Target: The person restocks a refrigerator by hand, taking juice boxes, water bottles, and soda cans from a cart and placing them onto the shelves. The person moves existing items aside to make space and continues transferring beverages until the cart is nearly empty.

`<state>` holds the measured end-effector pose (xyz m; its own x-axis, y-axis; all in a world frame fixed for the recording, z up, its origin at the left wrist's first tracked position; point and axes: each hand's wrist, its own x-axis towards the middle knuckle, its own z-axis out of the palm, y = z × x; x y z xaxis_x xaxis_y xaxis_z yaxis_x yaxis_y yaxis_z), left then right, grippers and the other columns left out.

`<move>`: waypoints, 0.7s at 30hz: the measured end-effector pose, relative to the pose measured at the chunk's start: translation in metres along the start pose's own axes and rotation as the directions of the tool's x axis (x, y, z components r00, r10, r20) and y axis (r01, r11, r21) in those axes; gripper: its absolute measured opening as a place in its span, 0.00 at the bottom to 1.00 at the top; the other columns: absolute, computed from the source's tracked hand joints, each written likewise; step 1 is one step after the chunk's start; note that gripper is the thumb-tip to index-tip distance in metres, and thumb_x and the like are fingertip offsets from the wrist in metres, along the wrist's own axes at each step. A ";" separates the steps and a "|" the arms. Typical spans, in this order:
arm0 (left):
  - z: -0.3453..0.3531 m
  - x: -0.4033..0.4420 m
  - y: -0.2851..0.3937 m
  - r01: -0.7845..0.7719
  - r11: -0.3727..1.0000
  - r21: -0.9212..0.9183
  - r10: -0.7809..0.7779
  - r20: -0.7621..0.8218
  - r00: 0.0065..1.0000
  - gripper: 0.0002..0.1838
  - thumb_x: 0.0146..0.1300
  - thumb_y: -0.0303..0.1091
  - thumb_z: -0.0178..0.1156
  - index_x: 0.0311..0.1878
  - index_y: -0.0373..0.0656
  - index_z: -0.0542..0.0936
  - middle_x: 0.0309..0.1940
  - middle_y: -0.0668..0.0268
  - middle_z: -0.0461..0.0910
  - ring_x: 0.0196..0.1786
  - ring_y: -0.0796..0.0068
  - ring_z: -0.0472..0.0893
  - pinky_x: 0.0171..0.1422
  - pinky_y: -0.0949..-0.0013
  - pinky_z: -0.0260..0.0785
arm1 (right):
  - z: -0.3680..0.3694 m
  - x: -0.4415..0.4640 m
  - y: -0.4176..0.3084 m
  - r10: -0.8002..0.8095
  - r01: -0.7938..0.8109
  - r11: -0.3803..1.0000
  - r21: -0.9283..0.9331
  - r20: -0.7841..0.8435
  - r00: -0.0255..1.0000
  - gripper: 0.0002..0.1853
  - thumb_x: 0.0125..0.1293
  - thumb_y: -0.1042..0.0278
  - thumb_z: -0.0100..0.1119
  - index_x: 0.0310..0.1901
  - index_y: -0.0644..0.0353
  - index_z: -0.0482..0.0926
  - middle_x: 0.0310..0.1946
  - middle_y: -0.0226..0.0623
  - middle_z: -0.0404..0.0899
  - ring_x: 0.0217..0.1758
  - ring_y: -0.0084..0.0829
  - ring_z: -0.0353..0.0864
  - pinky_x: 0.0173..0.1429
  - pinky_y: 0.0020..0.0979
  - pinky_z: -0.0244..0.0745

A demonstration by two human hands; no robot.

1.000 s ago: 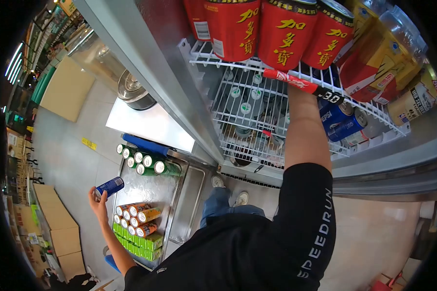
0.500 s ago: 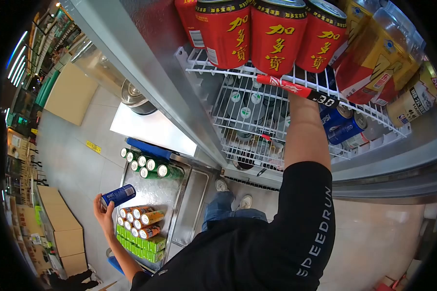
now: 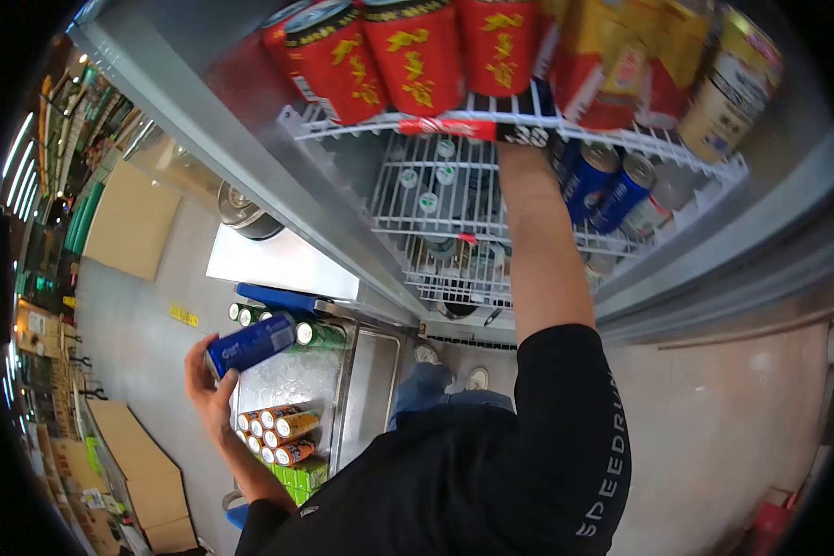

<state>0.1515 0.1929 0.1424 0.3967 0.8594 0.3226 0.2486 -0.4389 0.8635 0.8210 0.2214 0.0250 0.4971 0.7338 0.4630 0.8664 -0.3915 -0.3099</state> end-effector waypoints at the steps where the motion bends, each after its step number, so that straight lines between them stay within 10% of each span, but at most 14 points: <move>1: 0.015 0.008 0.005 -0.062 0.998 -0.029 0.064 0.049 0.997 0.35 0.47 0.26 0.71 0.62 0.34 0.71 0.58 0.56 0.75 0.58 0.65 0.77 0.63 0.63 0.69 | 0.008 0.007 -0.004 -0.032 0.031 0.999 0.026 0.032 0.999 0.23 0.67 0.46 0.53 0.54 0.55 0.77 0.48 0.47 0.81 0.53 0.47 0.80 0.58 0.47 0.73; 6: 0.116 0.052 0.056 -0.284 0.948 -0.145 0.311 0.217 0.925 0.34 0.49 0.26 0.72 0.62 0.35 0.72 0.59 0.56 0.75 0.56 0.65 0.78 0.59 0.65 0.72 | 0.007 -0.008 -0.080 0.002 0.003 0.992 0.125 -0.043 0.999 0.22 0.64 0.48 0.57 0.52 0.56 0.78 0.46 0.46 0.82 0.49 0.46 0.82 0.55 0.45 0.74; 10: 0.184 0.077 0.083 -0.411 0.905 -0.106 0.424 0.279 0.862 0.31 0.50 0.28 0.74 0.59 0.38 0.75 0.53 0.58 0.78 0.51 0.71 0.79 0.52 0.68 0.74 | -0.092 -0.108 -0.119 0.113 -0.046 0.783 0.620 -0.069 0.991 0.20 0.65 0.61 0.57 0.58 0.55 0.75 0.50 0.50 0.79 0.54 0.50 0.78 0.57 0.44 0.73; 14: 0.250 0.108 0.095 -0.569 0.814 -0.117 0.575 0.300 0.761 0.31 0.52 0.32 0.73 0.60 0.38 0.75 0.50 0.54 0.79 0.48 0.63 0.81 0.52 0.66 0.74 | -0.145 -0.203 -0.127 0.187 0.086 0.792 0.605 -0.373 0.909 0.18 0.66 0.83 0.51 0.57 0.60 0.77 0.48 0.43 0.81 0.48 0.36 0.83 0.51 0.30 0.76; 21: 0.365 0.154 0.094 -0.632 0.766 -0.116 0.630 0.327 0.704 0.28 0.54 0.39 0.72 0.57 0.37 0.78 0.49 0.51 0.82 0.50 0.60 0.82 0.55 0.64 0.73 | -0.154 -0.309 -0.106 0.321 -0.062 0.784 0.617 -0.318 0.892 0.15 0.68 0.80 0.53 0.56 0.62 0.77 0.46 0.40 0.82 0.47 0.29 0.82 0.51 0.27 0.75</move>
<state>0.5582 0.1879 0.1313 0.7248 0.2431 0.6447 -0.1627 -0.8489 0.5029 0.5826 -0.0493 0.0429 0.7364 0.3524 0.5775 0.6201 -0.0102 -0.7844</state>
